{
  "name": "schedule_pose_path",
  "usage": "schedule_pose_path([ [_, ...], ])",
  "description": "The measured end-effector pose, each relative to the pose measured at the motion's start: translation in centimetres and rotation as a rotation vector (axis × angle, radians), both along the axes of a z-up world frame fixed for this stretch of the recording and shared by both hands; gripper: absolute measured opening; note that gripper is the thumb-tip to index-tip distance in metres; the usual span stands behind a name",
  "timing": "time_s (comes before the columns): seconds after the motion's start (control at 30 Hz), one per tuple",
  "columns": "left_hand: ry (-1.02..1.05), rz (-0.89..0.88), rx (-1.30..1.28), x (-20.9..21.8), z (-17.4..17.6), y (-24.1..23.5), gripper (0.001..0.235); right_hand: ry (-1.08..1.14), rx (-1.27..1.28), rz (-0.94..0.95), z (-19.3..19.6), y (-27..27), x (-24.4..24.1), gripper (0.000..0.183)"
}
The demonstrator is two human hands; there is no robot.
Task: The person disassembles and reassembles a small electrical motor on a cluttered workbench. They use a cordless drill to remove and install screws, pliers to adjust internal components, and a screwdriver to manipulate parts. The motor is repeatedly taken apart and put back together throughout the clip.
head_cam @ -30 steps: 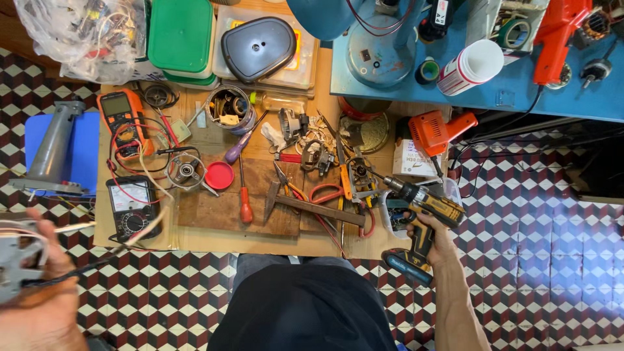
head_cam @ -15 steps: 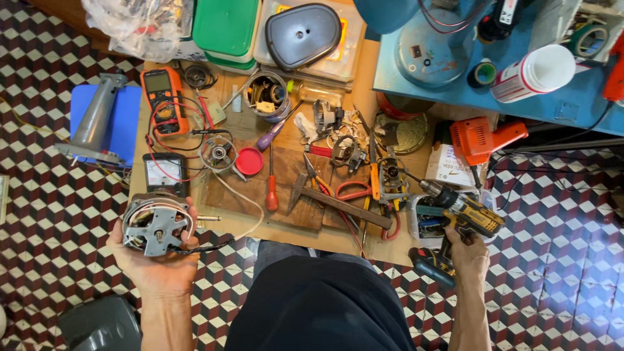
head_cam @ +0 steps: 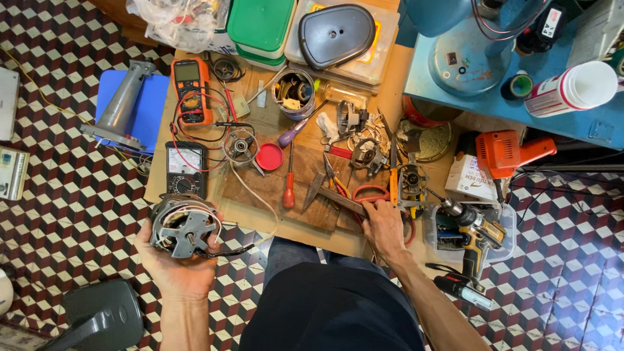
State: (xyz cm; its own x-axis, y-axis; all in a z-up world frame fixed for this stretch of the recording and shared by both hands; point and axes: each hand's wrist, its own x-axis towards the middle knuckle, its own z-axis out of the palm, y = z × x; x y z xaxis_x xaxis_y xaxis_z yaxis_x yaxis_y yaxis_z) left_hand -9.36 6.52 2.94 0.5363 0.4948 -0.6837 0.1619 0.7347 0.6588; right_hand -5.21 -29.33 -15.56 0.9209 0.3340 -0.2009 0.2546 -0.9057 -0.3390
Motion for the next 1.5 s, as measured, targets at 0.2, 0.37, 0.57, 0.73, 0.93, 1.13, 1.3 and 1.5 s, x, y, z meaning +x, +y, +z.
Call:
schedule_pose_path([
  [0.2, 0.025, 0.008, -0.065, -1.0, -0.8, 0.1, 0.057, 0.052, 0.197, 0.07, -1.4, -1.0, -2.0, 0.052],
  [0.37, 0.099, 0.047, -0.021, -1.1, -1.5, 0.5, 0.055, 0.151, 0.117, 0.051, -0.9, -0.2, -2.9, 0.048],
  [0.57, 0.115, 0.002, -0.063, 0.3, -0.6, 0.3, 0.057, -0.049, 0.196, -0.07, -2.0, 5.0, 2.7, 0.042],
  [0.73, 0.062, -0.115, -0.136, 2.7, 0.0, 0.0, 0.063, -0.008, 0.042, 0.031, -3.9, 9.1, 5.0, 0.047],
  [0.93, 0.057, -0.225, -0.177, 6.7, 0.2, 0.4, 0.065, 0.02, 0.227, -0.287, -0.5, 7.6, 5.6, 0.045],
  [1.13, 0.139, -0.245, -0.198, 10.0, 0.2, 1.6, 0.063, 0.12, 0.181, -1.034, -1.2, 5.9, 11.5, 0.077],
  [1.3, 0.165, -0.293, -0.199, 11.5, -0.4, 2.8, 0.059, 0.321, 0.37, -1.19, -4.5, 3.0, 12.5, 0.066],
  [1.5, 0.145, -0.317, -0.234, 12.2, -1.8, 3.9, 0.061, 0.315, 0.946, -1.402, -3.2, 0.5, 13.5, 0.058],
])
